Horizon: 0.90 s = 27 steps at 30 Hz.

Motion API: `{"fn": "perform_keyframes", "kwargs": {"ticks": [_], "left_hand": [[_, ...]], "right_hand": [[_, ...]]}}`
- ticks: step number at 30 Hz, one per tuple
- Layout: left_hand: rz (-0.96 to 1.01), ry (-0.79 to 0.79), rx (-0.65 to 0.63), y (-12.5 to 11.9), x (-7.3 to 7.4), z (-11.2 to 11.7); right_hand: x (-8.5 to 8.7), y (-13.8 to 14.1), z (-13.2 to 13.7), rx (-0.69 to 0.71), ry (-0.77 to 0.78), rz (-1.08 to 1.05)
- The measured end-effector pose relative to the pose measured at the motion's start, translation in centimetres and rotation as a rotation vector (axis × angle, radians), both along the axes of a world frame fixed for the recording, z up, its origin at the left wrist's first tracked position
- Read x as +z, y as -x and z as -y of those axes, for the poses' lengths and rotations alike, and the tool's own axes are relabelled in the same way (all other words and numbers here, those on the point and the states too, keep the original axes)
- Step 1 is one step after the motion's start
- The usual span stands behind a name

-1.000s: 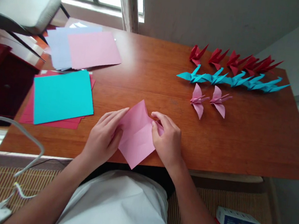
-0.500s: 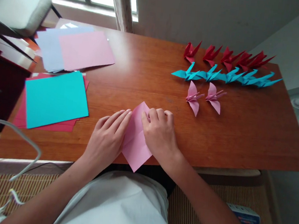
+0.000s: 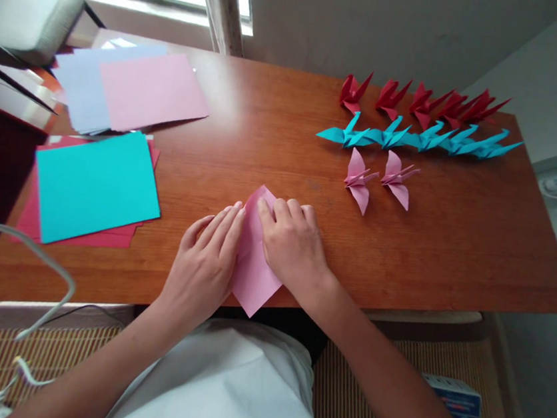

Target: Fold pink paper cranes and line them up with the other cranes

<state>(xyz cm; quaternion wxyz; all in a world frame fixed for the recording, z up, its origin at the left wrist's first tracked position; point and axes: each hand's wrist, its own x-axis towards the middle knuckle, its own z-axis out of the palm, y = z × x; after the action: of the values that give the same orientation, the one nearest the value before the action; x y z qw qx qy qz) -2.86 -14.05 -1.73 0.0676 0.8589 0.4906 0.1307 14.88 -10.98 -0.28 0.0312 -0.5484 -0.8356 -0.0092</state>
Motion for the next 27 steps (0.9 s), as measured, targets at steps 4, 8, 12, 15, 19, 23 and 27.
{"fn": "perform_keyframes", "kwargs": {"ticks": [4,8,12,15,19,23,27], "left_hand": [[-0.03,-0.002,-0.001,-0.3,0.1,0.2],[-0.021,0.008,-0.026,-0.3,0.2,0.2],[-0.016,0.01,-0.049,-0.4,0.1,0.1],[-0.002,0.025,-0.051,-0.4,0.1,0.1],[0.021,0.037,-0.075,-0.2,0.1,0.0],[0.063,0.022,-0.134,0.5,0.0,-0.1],[0.105,0.031,-0.149,1.1,-0.1,-0.2]], "right_hand": [[0.1,0.5,-0.9,-0.017,0.025,0.008],[0.1,0.6,-1.5,-0.036,0.067,-0.019],[0.2,0.5,-1.4,-0.042,0.081,-0.018],[0.3,0.4,-1.2,-0.043,0.093,0.002],[0.3,0.4,-0.9,-0.053,0.109,0.016],[0.3,0.4,-0.9,-0.06,0.122,0.018],[0.2,0.5,-0.9,-0.064,0.124,0.018]]}}
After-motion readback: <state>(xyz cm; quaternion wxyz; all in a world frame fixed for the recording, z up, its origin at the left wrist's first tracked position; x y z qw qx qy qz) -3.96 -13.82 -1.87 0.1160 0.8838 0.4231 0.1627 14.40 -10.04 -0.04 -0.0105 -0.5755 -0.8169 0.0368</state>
